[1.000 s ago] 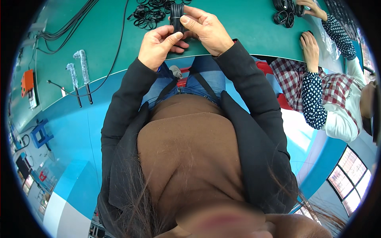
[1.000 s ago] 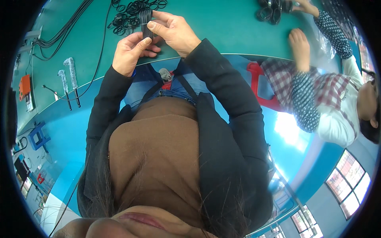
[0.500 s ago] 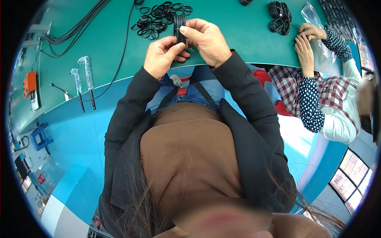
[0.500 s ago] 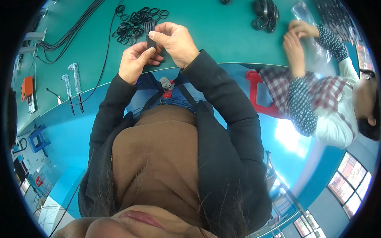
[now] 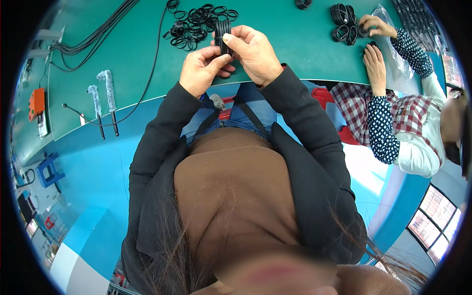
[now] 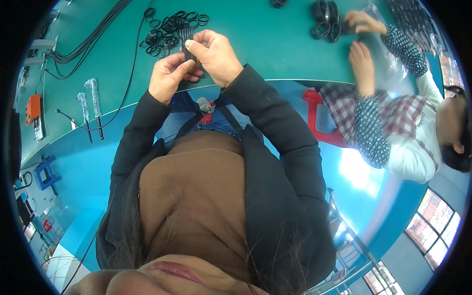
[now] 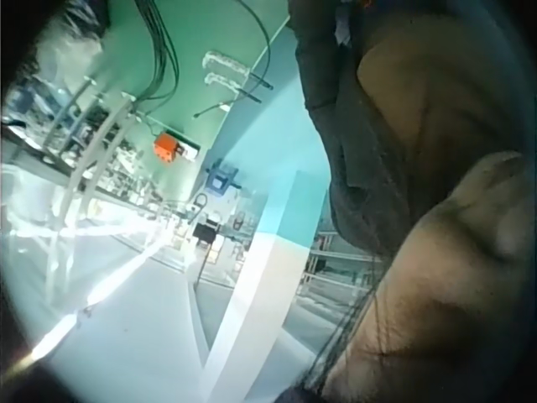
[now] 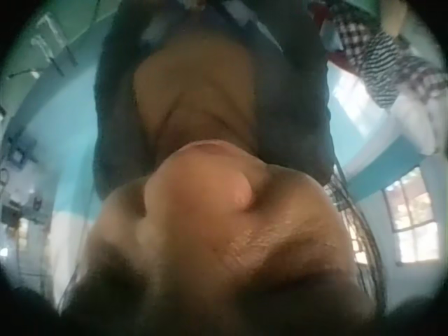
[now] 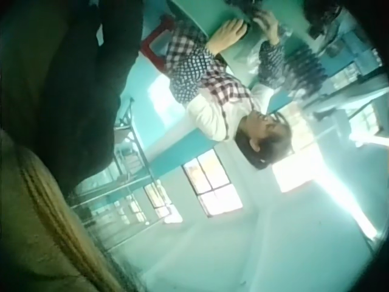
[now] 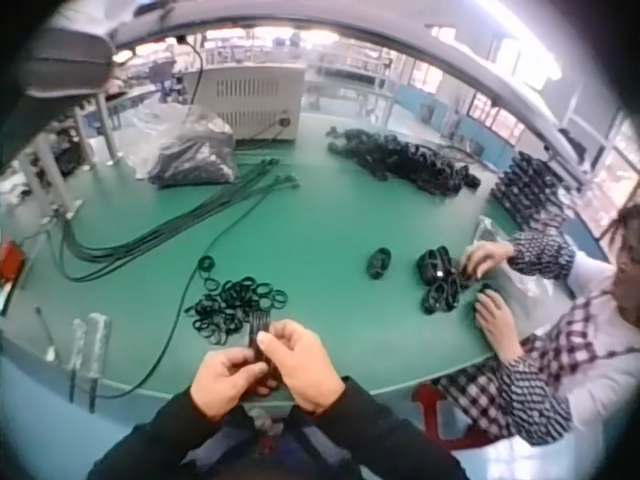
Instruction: The person winds cables into coils by hand and secures each bundle with a rubber band.
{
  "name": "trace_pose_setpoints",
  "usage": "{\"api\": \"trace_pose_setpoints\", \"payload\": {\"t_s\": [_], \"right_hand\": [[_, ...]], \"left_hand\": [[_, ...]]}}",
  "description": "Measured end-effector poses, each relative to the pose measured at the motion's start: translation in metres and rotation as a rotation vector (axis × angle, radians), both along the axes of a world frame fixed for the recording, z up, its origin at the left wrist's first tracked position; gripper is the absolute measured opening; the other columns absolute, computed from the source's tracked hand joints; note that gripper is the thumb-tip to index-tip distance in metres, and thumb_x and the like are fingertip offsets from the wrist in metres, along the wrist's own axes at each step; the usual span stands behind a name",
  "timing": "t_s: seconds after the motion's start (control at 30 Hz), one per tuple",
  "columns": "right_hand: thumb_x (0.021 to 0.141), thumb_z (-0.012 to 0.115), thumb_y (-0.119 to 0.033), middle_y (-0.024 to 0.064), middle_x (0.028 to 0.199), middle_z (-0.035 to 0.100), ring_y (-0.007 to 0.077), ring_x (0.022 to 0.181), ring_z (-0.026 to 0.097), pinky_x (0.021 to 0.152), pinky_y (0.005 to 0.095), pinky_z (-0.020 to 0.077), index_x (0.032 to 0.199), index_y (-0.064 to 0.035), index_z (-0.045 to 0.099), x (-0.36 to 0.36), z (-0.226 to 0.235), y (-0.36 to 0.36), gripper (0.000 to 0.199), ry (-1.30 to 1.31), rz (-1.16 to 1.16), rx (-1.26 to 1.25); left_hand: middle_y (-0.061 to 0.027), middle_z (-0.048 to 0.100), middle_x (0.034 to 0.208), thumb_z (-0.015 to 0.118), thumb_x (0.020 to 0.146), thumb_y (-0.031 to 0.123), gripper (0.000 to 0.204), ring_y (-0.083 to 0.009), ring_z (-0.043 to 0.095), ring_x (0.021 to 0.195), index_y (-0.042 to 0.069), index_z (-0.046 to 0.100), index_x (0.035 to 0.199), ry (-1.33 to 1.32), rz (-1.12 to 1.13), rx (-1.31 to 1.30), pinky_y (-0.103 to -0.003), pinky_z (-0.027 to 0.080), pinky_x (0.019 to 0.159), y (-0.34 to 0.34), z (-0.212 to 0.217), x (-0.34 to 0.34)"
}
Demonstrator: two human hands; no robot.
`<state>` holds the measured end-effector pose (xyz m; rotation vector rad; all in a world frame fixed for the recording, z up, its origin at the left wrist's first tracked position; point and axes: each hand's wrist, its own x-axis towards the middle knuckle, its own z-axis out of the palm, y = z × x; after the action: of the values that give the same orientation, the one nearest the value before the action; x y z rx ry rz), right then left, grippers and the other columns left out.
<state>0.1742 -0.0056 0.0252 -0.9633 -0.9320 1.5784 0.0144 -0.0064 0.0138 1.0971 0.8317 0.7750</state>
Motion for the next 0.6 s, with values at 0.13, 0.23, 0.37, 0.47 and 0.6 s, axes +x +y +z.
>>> {"api": "trace_pose_setpoints", "payload": {"t_s": [0.13,0.23,0.37,0.47,0.6], "right_hand": [[0.092,0.057,-0.014,0.0103,0.1,0.065,0.0122,0.081,0.062,0.07,0.0246,0.0511,0.098,-0.0009,0.057,0.003,0.003,0.004,0.014,-0.009,-0.028,-0.03],[0.092,0.058,-0.014,0.0142,0.106,0.064,0.0154,0.086,0.064,0.072,0.0274,0.053,0.102,-0.0002,0.054,0.006,0.006,0.004,0.017,0.079,-0.024,-0.014],[0.091,0.059,-0.013,0.0183,0.106,0.062,0.0209,0.088,0.064,0.075,0.0325,0.0542,0.111,0.0014,0.047,0.021,0.01,0.009,0.027,0.179,-0.129,-0.033],[0.086,0.067,-0.02,0.0204,0.106,0.061,0.0249,0.095,0.064,0.078,0.0355,0.0541,0.112,0.0043,0.046,0.059,0.012,0.022,0.041,-0.227,-0.262,0.053],[0.081,0.07,-0.033,0.0195,0.103,0.064,0.0323,0.09,0.065,0.074,0.0389,0.052,0.112,0.0007,0.05,0.143,0.009,0.039,0.05,-1.431,-0.475,0.316]], "left_hand": [[-0.0132,0.065,0.1,0.058,0.091,0.012,0.025,-0.0187,0.066,0.081,-0.004,0.058,0.111,-0.032,0.004,-0.019,-0.027,0.055,0.068,-0.001,0.006,0.002],[-0.0168,0.064,0.105,0.057,0.092,0.012,0.035,-0.0205,0.067,0.079,-0.002,0.051,0.123,-0.086,0.033,-0.022,-0.027,0.055,0.066,-0.004,0.011,0.003],[-0.0205,0.061,0.11,0.053,0.093,0.012,0.048,-0.0231,0.067,0.076,0.001,0.036,0.137,-0.18,0.119,0.114,-0.027,0.055,0.064,-0.011,0.015,0.004],[-0.0209,0.061,0.109,0.055,0.093,0.011,0.046,-0.0222,0.067,0.076,0.0,0.039,0.135,-0.144,0.163,0.136,-0.027,0.055,0.064,-0.008,0.015,-0.009],[-0.0147,0.065,0.095,0.057,0.091,0.01,0.025,-0.0197,0.066,0.075,-0.002,0.058,0.114,0.383,0.435,0.623,-0.028,0.053,0.062,0.002,0.017,-0.059]]}}
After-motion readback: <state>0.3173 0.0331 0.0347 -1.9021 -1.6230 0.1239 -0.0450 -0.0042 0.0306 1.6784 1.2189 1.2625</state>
